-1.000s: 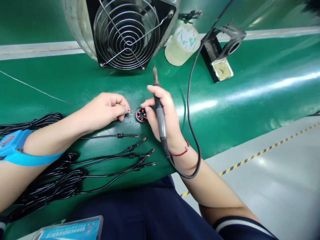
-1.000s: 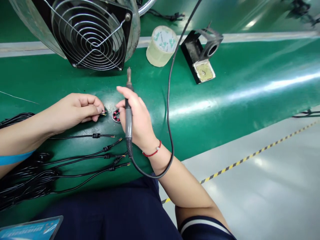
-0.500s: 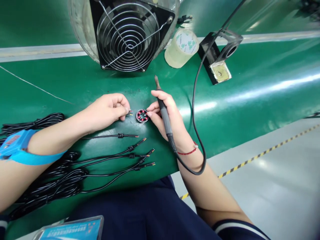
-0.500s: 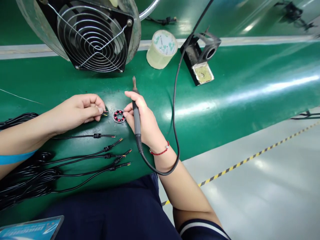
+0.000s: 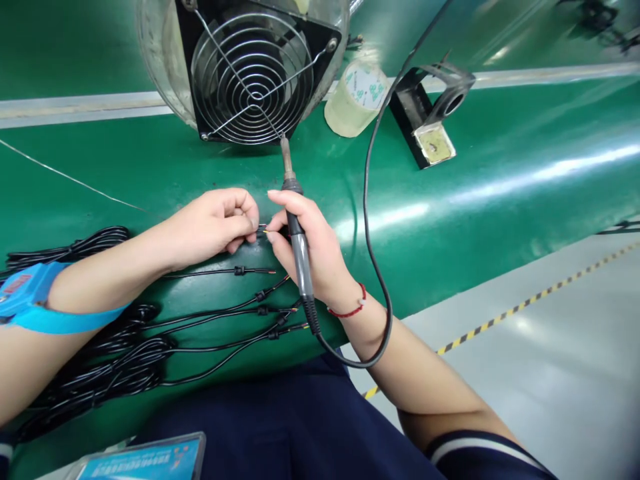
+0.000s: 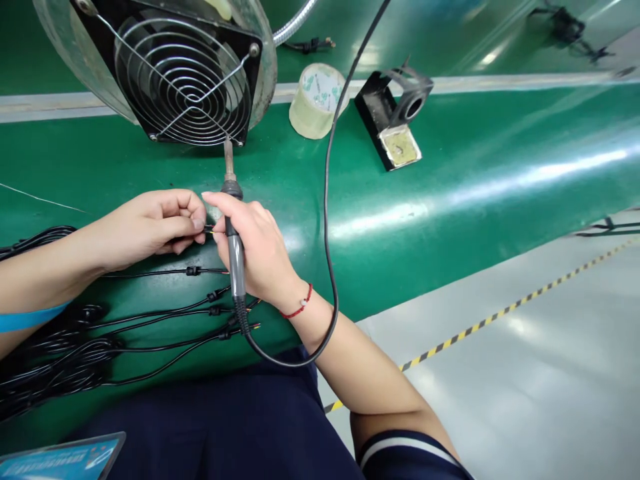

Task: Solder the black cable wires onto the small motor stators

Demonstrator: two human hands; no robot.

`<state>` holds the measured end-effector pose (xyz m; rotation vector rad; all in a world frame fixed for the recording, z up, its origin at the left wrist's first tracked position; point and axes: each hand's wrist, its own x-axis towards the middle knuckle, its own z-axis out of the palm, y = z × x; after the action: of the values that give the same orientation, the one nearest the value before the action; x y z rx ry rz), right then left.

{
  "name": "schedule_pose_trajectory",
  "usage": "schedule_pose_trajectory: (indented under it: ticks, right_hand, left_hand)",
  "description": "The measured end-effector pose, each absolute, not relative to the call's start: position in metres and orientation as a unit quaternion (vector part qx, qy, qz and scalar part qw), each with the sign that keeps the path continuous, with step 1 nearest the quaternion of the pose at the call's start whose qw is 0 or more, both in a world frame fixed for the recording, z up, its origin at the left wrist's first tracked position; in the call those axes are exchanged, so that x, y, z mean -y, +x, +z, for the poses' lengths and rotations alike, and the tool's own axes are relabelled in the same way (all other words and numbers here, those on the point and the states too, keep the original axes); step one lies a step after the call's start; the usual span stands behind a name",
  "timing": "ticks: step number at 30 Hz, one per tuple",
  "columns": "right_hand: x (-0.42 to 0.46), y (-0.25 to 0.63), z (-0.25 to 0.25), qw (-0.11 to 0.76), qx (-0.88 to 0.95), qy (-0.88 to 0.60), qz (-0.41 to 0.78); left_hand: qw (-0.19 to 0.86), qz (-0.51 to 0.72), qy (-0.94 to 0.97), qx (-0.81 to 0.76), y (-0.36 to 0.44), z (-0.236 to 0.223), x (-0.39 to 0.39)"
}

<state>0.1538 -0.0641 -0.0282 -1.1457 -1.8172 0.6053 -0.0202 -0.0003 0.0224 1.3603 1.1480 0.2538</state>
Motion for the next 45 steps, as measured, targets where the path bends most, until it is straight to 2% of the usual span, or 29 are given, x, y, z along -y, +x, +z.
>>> schedule_pose_trajectory:
  ticks: [9,14,17,24,32,37,45]
  right_hand:
    - [0.062,0.152,-0.03,0.478,0.691,-0.451,0.3]
    - [0.062,0.152,-0.028,0.476,0.687,-0.456,0.307]
    - [0.062,0.155,-0.029,0.455,0.692,-0.465,0.311]
    - [0.064,0.164,-0.029,0.387,0.745,-0.47,0.273]
    - [0.058,0.155,-0.032,0.416,0.68,-0.523,0.302]
    - [0.063,0.162,-0.031,0.432,0.702,-0.492,0.281]
    - [0.058,0.164,-0.032,0.383,0.753,-0.463,0.269]
  left_hand:
    - [0.569,0.111,0.681,-0.448,-0.027,0.017,0.001]
    - [0.423,0.131,0.801,-0.402,-0.028,0.02,0.004]
    - [0.388,0.12,0.816,-0.411,-0.028,0.022,0.005]
    - [0.443,0.098,0.748,-0.484,-0.029,0.013,0.001]
    - [0.473,0.089,0.714,-0.508,-0.026,0.008,0.0]
    - [0.473,0.086,0.721,-0.5,-0.025,0.007,0.001]
    - [0.464,0.099,0.724,-0.502,-0.027,0.006,-0.001]
